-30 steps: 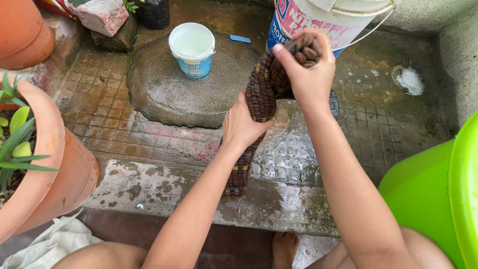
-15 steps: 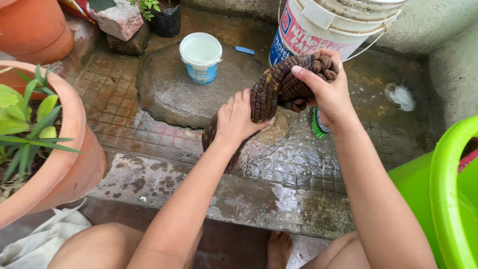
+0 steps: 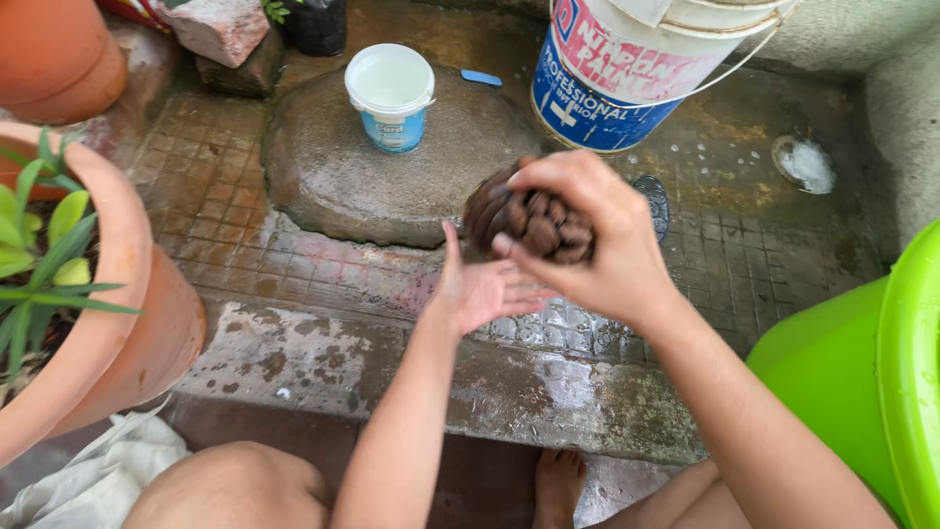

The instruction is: The person washes mats by wetting them with water from a bucket, scrubbing them with a brush, and then soaking them in a large basin of water.

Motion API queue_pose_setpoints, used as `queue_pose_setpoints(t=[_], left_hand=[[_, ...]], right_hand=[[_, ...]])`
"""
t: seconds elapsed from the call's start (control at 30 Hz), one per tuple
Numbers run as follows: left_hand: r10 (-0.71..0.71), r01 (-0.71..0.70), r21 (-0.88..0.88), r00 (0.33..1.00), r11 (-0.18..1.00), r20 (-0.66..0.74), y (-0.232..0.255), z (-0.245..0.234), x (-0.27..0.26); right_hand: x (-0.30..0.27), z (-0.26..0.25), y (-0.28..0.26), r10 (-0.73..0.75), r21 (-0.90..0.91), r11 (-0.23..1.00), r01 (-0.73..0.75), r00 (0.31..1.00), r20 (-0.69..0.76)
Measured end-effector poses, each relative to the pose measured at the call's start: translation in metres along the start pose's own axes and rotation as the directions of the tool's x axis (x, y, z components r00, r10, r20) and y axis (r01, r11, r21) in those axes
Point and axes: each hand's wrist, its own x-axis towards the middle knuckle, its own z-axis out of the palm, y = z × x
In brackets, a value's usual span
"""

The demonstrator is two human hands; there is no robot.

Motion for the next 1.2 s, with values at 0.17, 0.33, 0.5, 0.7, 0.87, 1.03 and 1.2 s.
queue_pose_setpoints(t=[0.17,0.33,0.5,0.7,0.87,1.03,1.2], left_hand=[[0.397,-0.433,-0.308,0.901,0.848,-0.172,0.017,0.022,0.008],[0.598,-0.621,-0.31,0.782,0.72,-0.176,0.048,0.023,-0.003],[0.639,-0.641,0.028,0.76,0.767,-0.114,0.08,0.033,-0.023],[0.664,-0.576,0.62,0.738,0.532,0.116,0.069,0.062,-0.006],[0.508,-0.481,0.848,0.799,0.222,0.321,0.033,0.09,0.014],[0.182,-0.516,0.842,0.823,-0.159,0.538,0.017,0.094,0.013],[0.044,-0.616,0.758,0.769,-0.215,0.638,0.007,0.07,0.006]], right_hand=[[-0.01,0.004,-0.013,0.088,0.132,0.986,-0.097,0.993,0.073],[-0.031,0.015,0.018,0.44,0.661,0.639,-0.393,0.892,0.104],[-0.03,0.012,0.079,0.679,0.897,0.042,-0.441,0.671,0.298],[-0.025,0.027,0.157,0.824,0.633,-0.329,-0.701,0.113,0.555],[-0.035,0.029,0.206,0.758,0.436,-0.268,-0.859,0.091,0.646],[-0.05,0.013,0.192,0.422,0.297,0.569,-0.767,0.582,0.695],[-0.047,0.037,0.192,0.054,0.063,0.985,-0.159,0.641,0.766]])
